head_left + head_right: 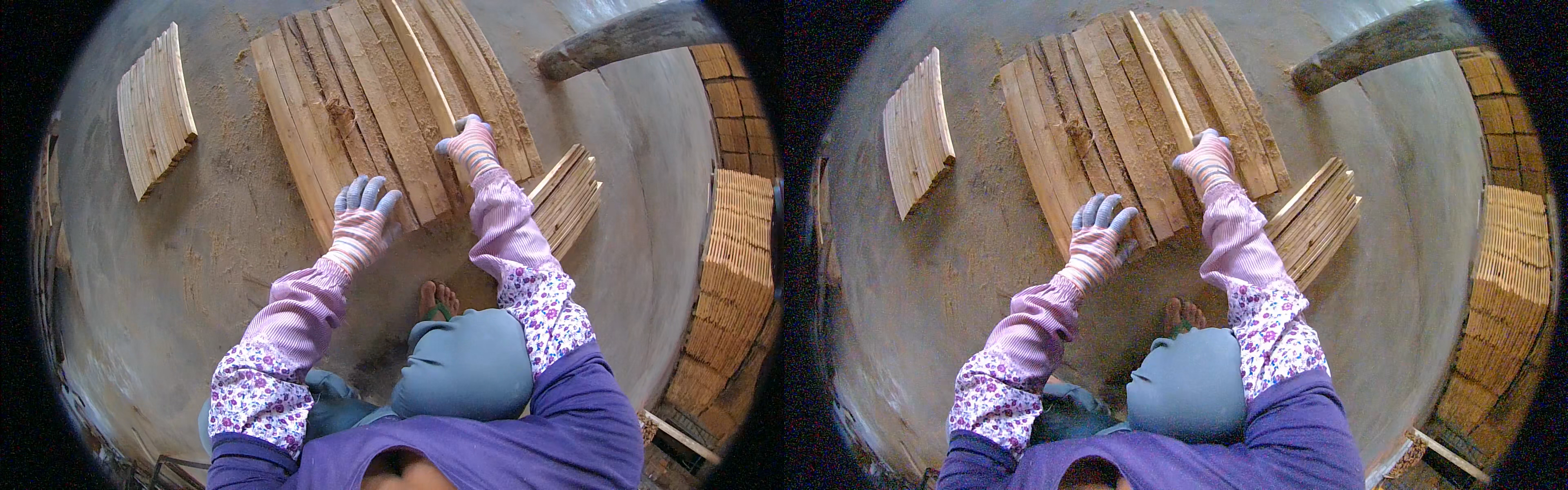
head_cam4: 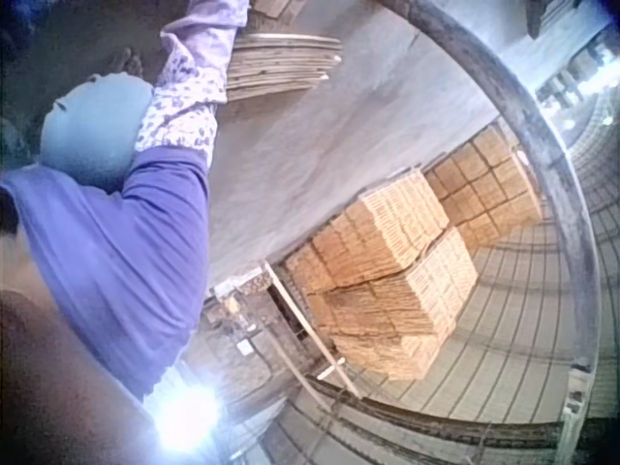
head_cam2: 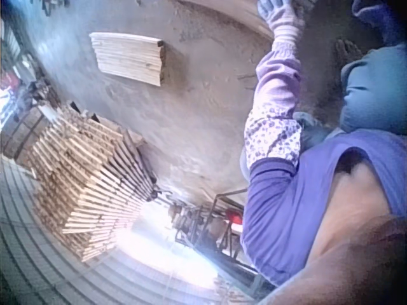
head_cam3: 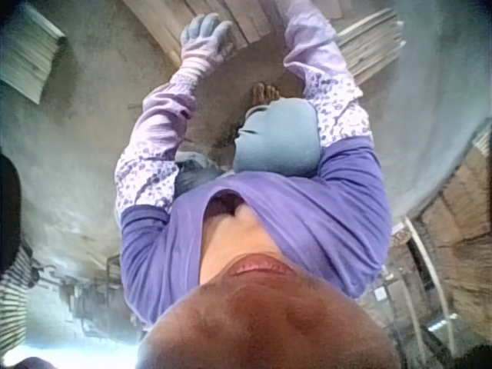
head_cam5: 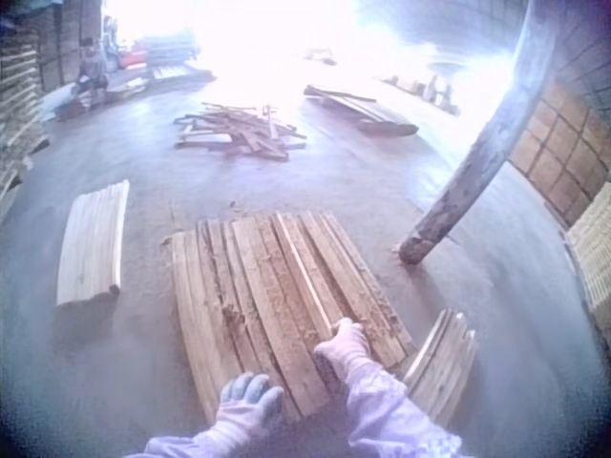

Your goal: The person picks up a stack of wooden planks, places them on the floor, and then separates and restacks them into smaller piles. The person handles the planks by hand, arranging them into neat stacks and moving them across the floor.

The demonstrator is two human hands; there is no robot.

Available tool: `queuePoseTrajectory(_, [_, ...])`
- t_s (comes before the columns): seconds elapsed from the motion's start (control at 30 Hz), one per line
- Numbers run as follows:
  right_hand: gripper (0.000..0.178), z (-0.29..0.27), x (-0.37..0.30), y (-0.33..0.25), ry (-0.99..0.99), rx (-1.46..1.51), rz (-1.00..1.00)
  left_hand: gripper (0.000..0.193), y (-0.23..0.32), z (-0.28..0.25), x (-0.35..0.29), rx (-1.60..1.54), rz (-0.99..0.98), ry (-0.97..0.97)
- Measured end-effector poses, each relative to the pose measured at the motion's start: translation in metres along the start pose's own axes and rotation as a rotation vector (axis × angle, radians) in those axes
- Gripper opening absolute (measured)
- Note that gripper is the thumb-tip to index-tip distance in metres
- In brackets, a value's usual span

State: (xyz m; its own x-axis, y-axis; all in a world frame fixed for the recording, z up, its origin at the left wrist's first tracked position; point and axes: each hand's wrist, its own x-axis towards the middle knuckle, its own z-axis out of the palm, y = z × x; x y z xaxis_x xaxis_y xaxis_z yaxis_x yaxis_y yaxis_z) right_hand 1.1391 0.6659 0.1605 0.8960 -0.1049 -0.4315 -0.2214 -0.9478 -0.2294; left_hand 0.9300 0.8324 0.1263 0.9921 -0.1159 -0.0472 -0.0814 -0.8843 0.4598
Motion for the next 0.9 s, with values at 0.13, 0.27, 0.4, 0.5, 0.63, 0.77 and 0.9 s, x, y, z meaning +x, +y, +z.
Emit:
queuePoseTrajectory(0.13, [0.044,0.012,0.005,0.018,0.122,0.294,-0.198,0.059,0.007,-0.002,0.006,-0.033,-0.022,-0.019])
queuePoseTrajectory(0.27, [0.040,0.018,-0.048,0.025,0.138,0.781,-0.416,0.072,-0.002,-0.025,0.035,-0.348,-0.173,0.172])
queuePoseTrajectory(0.4, [0.041,0.040,-0.147,-0.002,-0.382,0.794,-0.652,0.088,-0.012,-0.098,0.075,-1.288,-0.593,0.227])
queuePoseTrajectory(0.5, [0.050,0.031,-0.143,-0.014,-0.362,0.688,-0.711,0.068,-0.091,-0.099,0.045,-0.940,-0.654,0.277])
queuePoseTrajectory(0.63, [0.057,0.019,-0.053,0.030,0.165,-0.035,-0.447,0.052,-0.125,-0.124,-0.053,-0.743,-0.581,0.096])
queuePoseTrajectory(0.77, [0.065,0.027,-0.042,0.029,0.052,-0.216,-0.261,0.049,-0.176,-0.121,-0.187,-0.713,-0.631,-0.206])
queuePoseTrajectory(0.9, [0.058,0.029,-0.022,0.034,-0.032,0.128,-0.242,0.042,-0.207,-0.096,-0.300,-0.722,-0.814,-0.539])
